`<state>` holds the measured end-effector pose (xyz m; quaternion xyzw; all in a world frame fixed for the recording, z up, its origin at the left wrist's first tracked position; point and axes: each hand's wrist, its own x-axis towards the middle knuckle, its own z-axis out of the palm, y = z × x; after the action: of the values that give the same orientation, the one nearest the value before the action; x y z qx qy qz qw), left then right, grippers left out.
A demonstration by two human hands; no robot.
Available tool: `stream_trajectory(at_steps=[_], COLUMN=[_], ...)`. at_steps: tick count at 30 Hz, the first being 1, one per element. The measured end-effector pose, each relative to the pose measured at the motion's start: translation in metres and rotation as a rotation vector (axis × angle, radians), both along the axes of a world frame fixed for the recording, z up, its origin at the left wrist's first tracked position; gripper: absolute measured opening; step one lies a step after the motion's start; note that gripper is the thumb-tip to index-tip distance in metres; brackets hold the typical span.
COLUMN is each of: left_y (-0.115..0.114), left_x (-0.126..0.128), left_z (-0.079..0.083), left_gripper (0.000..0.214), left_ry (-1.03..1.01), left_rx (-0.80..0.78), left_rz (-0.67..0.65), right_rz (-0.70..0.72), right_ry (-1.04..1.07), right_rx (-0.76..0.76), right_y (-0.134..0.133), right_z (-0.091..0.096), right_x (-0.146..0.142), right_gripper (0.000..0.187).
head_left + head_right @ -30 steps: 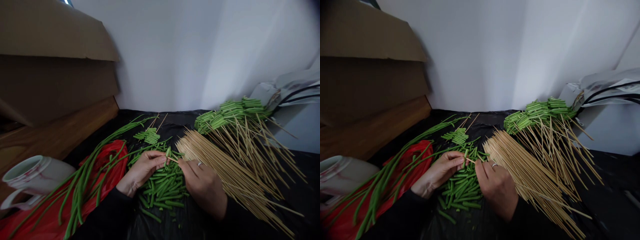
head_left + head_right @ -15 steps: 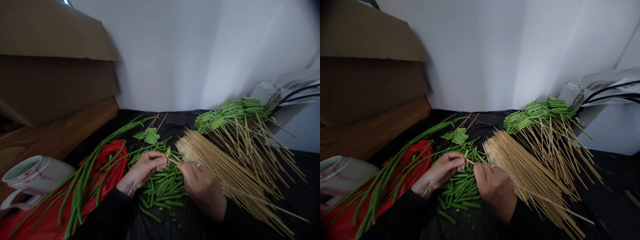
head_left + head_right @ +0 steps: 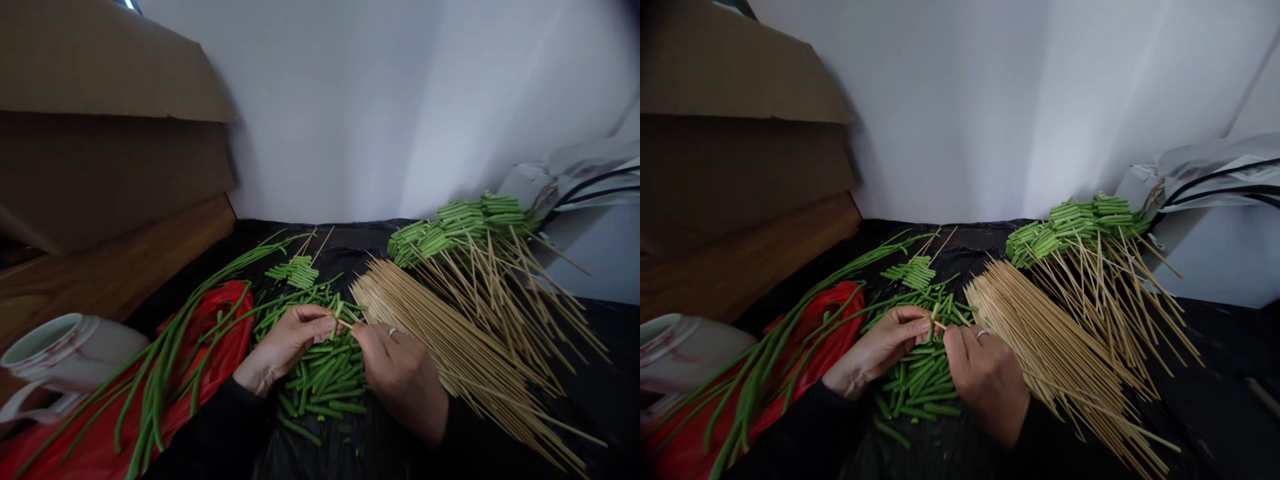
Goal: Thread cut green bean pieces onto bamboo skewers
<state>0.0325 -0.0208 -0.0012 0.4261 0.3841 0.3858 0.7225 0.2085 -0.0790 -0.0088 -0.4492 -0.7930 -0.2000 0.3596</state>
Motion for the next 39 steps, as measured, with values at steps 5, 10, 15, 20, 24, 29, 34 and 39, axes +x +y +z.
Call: stream_trajectory(at_steps=[5, 10, 15, 20, 24, 29, 34, 39], left_y=[-0.002, 0.002, 0.004, 0.000, -0.001, 0.000, 0.007, 0.014], left_x=[0.004, -0.002, -0.007, 0.000, 0.005, 0.004, -0.015, -0.032], left_z=[0.001, 0.005, 0.007, 0.003, -0.003, -0.002, 0.010, 0.012], left_gripper=[0.019, 0.017, 0.015, 0.018, 0.019, 0.019, 0.024, 0.020], left_ry=[0.004, 0.021, -0.004, 0.027, 0.050, 0.093, 0.345, 0.731], left_rx=[-0.010, 0.090, 0.095, 0.085, 0.081, 0.136, 0.291, 0.473], left_rz=[-0.025, 0.046, 0.046, -0.008, -0.025, -0.046, -0.035, -0.163], right_rz=[0.004, -0.027, -0.043, -0.032, -0.038, -0.031, -0.073, -0.103], right_ry=[0.004, -0.107, -0.114, -0.143, -0.135, -0.114, -0.099, -0.077], right_rx=[-0.024, -0.006, -0.015, -0.034, -0.042, -0.047, -0.049, -0.062], right_y=[0.001, 0.004, 0.003, 0.002, 0.002, 0.004, 0.010, 0.015], right_z=[0.003, 0.004, 0.002, 0.000, -0.002, -0.002, -0.001, -0.002], right_x=[-0.002, 0.005, 0.008, 0.004, 0.000, 0.002, 0.016, 0.024], right_gripper=[0.013, 0.015, 0.018, 0.018, 0.012, 0.010, 0.010, 0.013])
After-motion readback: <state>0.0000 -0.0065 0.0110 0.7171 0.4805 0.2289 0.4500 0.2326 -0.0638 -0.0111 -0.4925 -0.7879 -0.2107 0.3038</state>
